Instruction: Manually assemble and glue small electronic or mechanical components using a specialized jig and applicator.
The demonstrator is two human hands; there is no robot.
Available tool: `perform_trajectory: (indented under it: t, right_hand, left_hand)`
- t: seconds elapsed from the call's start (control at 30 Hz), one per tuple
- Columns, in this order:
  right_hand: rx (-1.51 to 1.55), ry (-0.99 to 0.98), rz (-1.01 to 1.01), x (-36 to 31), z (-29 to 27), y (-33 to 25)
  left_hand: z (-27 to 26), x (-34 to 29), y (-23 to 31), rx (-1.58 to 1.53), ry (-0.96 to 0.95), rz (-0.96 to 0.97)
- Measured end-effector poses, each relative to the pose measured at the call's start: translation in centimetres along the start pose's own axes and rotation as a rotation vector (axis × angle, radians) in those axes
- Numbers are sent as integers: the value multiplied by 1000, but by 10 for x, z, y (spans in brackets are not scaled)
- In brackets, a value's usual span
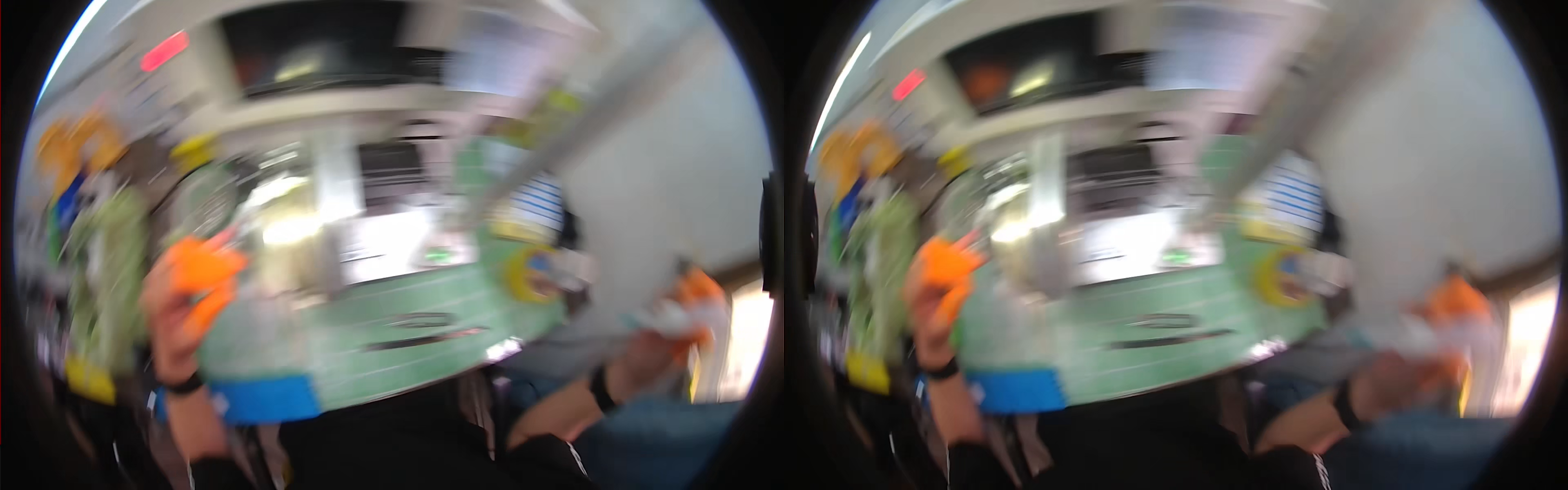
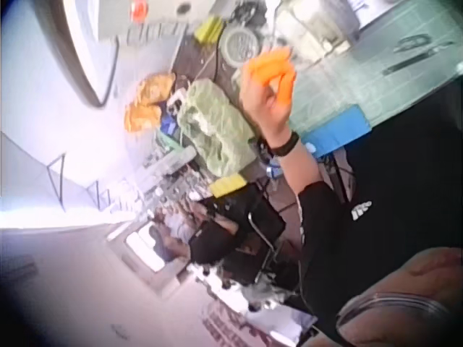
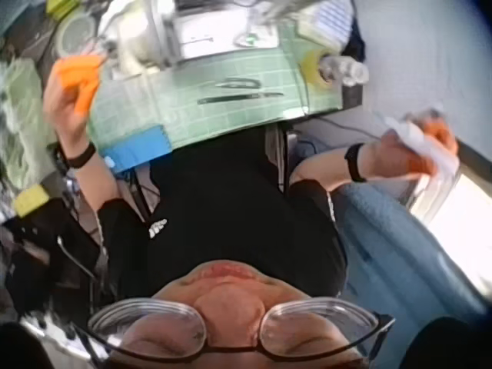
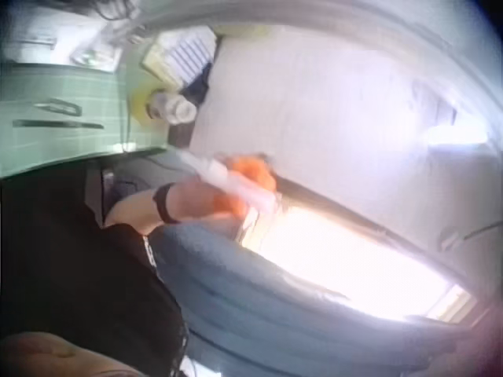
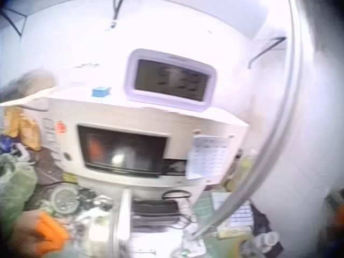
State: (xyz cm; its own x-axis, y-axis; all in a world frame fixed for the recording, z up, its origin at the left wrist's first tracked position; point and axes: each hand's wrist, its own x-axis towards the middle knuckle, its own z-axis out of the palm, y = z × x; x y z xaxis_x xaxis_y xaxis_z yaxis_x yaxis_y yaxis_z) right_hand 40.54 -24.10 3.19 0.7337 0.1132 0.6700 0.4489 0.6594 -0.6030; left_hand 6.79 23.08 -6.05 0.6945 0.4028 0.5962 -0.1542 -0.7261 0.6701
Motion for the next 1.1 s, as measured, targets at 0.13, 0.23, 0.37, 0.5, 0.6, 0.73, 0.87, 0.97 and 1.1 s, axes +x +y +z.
perform_trajectory:
  t: [0.13,0.23,0.37,0.5,0.6,0.73,0.87,0.97,1.1]
  right_hand:
    - [-121,82,-18,1,95,54]
    - [-58,-372,245,12,134,107]
    - [-349,-585,9,-31,273,152]
    - [-440,-596,23,-55,315,164]
    - [-409,-582,106,-52,305,171]
    - [-476,-609,96,-57,301,177]
    - [-464,-597,58,-53,299,183]
    - [-456,-695,25,-47,289,186]
    - [-560,-553,3,-61,297,185]
  left_hand:
    - [12,31,8,-196,-74,95]
    - [6,22,7,-219,-5,79]
    - [1,11,6,-242,-14,5]
    - [-4,7,4,-202,20,36]
    - [-2,7,3,-227,8,7]
    - [1,9,2,-228,7,11]
    - [3,11,3,-221,33,19]
    - [6,11,4,-216,58,7]
    - [9,12,2,-216,64,17]
